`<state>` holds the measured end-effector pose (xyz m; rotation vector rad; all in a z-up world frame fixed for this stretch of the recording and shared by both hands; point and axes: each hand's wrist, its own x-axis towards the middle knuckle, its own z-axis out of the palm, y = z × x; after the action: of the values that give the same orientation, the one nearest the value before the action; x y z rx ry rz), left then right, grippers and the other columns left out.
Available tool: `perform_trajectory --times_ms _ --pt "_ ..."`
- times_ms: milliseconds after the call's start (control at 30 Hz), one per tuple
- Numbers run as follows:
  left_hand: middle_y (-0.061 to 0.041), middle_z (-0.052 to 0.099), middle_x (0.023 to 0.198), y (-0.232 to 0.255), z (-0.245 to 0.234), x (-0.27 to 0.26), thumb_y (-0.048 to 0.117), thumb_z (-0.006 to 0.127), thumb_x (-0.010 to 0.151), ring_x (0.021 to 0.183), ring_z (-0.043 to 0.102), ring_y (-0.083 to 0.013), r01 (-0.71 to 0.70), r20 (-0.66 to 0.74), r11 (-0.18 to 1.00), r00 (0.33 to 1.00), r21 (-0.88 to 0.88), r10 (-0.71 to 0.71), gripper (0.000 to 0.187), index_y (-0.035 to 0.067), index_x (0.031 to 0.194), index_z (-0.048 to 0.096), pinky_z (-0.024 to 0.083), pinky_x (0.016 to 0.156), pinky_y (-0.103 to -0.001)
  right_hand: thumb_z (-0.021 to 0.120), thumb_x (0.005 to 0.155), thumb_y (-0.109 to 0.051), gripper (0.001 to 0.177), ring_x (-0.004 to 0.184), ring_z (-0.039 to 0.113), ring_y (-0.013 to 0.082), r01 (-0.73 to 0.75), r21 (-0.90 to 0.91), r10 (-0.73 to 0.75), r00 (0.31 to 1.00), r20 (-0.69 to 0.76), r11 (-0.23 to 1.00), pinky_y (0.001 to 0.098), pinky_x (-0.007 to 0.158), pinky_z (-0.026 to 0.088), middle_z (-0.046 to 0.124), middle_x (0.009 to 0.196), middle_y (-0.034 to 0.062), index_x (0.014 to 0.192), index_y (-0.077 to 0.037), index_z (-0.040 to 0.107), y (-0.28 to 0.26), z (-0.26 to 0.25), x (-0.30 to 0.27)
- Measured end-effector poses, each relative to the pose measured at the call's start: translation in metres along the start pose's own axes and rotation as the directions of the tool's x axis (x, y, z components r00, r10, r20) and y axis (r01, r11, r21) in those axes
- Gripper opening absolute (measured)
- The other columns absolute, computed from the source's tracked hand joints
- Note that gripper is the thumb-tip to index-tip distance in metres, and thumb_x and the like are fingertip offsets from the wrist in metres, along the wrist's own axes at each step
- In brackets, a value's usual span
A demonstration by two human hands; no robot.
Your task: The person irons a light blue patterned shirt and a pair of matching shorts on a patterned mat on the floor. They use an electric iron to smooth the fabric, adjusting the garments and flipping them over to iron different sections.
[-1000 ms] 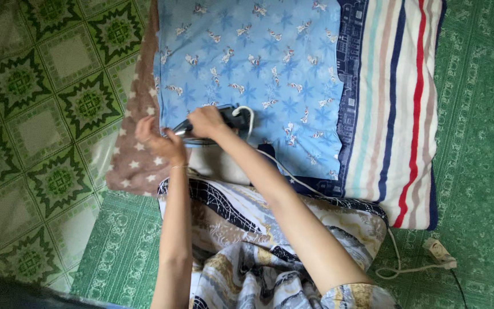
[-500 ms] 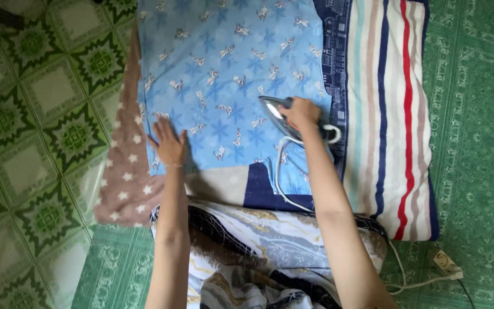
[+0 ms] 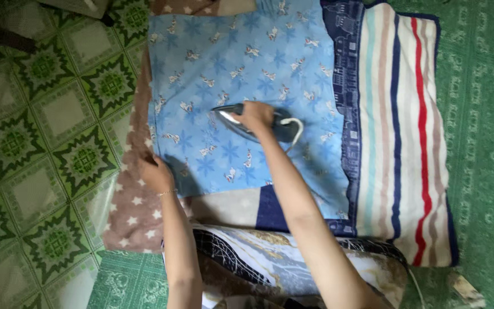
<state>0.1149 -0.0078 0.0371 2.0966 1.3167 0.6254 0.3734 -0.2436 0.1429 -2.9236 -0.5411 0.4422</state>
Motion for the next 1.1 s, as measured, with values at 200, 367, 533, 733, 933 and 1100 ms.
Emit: perform_trajectory --times_ms 200,367,533,733,933,1100 --pt "-0.019 0.072 0.114 0.0 -0.002 0.023 0.049 0.068 0.093 0.105 0.07 -0.0347 0.171 0.237 0.98 0.953 0.098 -0.19 0.049 0.008 0.12 0.073 0.054 0.09 -0.045 0.07 0.078 -0.069 0.058 0.085 0.074 0.0282 0.143 0.033 -0.144 0.989 0.033 0.989 0.0433 0.076 0.056 0.076 0.091 0.01 0.102 -0.017 0.076 -0.074 0.015 0.016" --pt "-0.025 0.073 0.104 -0.007 0.013 0.028 0.047 0.063 0.099 0.097 0.069 -0.0424 0.058 0.159 0.995 0.985 0.079 -0.07 0.044 0.009 0.118 0.077 0.053 0.084 -0.05 0.073 0.079 -0.063 0.052 0.083 0.074 0.0285 0.24 0.004 -0.24 0.97 -0.046 0.971 0.0435 0.075 0.056 0.077 0.088 0.0108 0.103 -0.016 0.076 -0.102 0.022 0.014" --pt "-0.022 0.073 0.1 -0.006 0.014 0.031 0.046 0.064 0.101 0.092 0.07 -0.0417 0.09 0.135 0.973 0.983 0.213 -0.121 0.039 0.01 0.106 0.08 0.054 0.08 -0.051 0.073 0.076 -0.063 0.054 0.084 0.075 0.0301 0.227 0.046 -0.226 0.974 -0.015 0.973 0.0432 0.072 0.057 0.076 0.09 0.0114 0.102 -0.015 0.076 -0.084 0.023 0.01" --pt "-0.021 0.073 0.096 -0.015 0.022 0.028 0.038 0.065 0.1 0.088 0.069 -0.0411 0.023 0.093 0.977 0.995 0.214 -0.044 0.033 0.008 0.103 0.079 0.054 0.077 -0.052 0.069 0.079 -0.071 0.063 0.088 0.074 0.0329 0.003 0.011 -0.005 0.992 0.127 1.0 0.0478 0.079 0.056 0.076 0.092 0.0142 0.106 -0.014 0.076 0.013 0.0 -0.009" --pt "-0.024 0.073 0.093 -0.023 0.022 0.027 0.034 0.066 0.1 0.09 0.067 -0.0422 -0.094 0.053 0.97 0.995 0.225 0.084 0.029 0.007 0.103 0.078 0.052 0.078 -0.053 0.068 0.076 -0.073 0.064 0.087 0.075 0.0338 -0.237 0.034 0.234 0.97 0.07 0.971 0.0513 0.076 0.057 0.077 0.092 0.0136 0.11 -0.019 0.076 0.143 -0.026 -0.059" --pt "-0.028 0.071 0.09 -0.026 0.022 0.026 0.032 0.066 0.101 0.088 0.065 -0.0454 -0.159 0.053 0.953 0.987 0.256 0.15 0.028 0.008 0.104 0.08 0.051 0.076 -0.055 0.074 0.075 -0.07 0.055 0.091 0.073 0.0353 -0.369 0.027 0.37 0.927 -0.059 0.929 0.0499 0.078 0.056 0.077 0.095 0.0131 0.103 -0.023 0.08 0.206 -0.046 -0.09"
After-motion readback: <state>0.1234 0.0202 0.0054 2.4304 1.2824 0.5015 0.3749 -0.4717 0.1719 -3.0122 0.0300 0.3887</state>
